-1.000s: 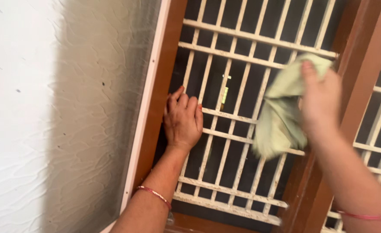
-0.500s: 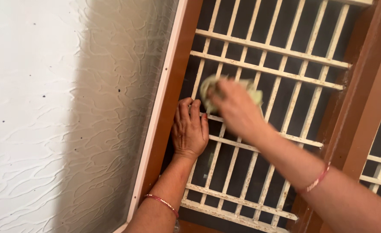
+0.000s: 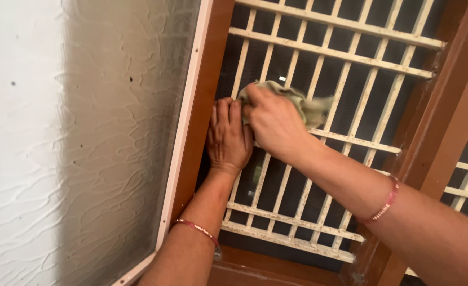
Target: The person wipes a metal window grille with a cloth, cleaning the bars and the window frame one section at a time.
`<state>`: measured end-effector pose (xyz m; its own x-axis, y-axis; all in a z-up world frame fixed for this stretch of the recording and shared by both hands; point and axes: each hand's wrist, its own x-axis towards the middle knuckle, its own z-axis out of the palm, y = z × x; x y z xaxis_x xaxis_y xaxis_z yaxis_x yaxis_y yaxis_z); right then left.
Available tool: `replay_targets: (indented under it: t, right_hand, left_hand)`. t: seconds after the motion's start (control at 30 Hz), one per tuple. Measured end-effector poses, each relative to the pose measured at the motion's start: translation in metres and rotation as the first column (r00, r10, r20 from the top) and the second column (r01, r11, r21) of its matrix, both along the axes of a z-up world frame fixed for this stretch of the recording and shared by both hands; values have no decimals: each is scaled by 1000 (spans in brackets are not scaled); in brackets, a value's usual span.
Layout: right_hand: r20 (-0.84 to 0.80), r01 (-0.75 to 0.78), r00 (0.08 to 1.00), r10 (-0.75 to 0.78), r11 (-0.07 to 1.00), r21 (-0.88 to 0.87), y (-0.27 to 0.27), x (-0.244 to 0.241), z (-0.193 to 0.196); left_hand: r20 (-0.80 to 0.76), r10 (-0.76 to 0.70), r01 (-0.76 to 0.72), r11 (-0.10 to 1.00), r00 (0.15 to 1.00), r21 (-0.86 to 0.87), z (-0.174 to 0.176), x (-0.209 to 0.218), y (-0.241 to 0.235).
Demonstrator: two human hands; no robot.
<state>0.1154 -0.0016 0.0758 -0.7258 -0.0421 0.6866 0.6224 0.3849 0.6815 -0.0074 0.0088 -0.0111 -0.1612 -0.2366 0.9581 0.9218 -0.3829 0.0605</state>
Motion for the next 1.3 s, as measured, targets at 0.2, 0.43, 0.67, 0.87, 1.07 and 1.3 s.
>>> replay_targets:
  t: [0.2, 0.43, 0.67, 0.87, 1.07, 1.3]
  right_hand:
    - [-266, -202, 962, 63, 820, -535, -15, 29, 32]
    - [-502, -496, 861, 80, 347, -796, -44, 79, 62]
    - [-496, -424, 831, -250, 291, -857, -50, 99, 38]
    - [-796, -789, 605, -37, -165, -592, -40, 122, 9]
    - [-721, -782, 381, 579, 618, 83, -19, 120, 18]
    - [-117, -386, 894, 433, 876, 291, 22, 26, 7]
  left_hand:
    - [3, -146, 146, 988, 989, 49, 0, 6, -12]
    - [-69, -800, 783, 599, 597, -170, 27, 30, -52]
    - [245, -921, 892, 184, 304, -414, 56, 23, -54]
    - [187, -692, 685, 567, 697, -457, 58, 43, -64]
    - [107, -25, 48, 976, 994, -213, 60, 33, -51]
    - [77, 15, -5, 992, 997, -123, 32, 3, -10]
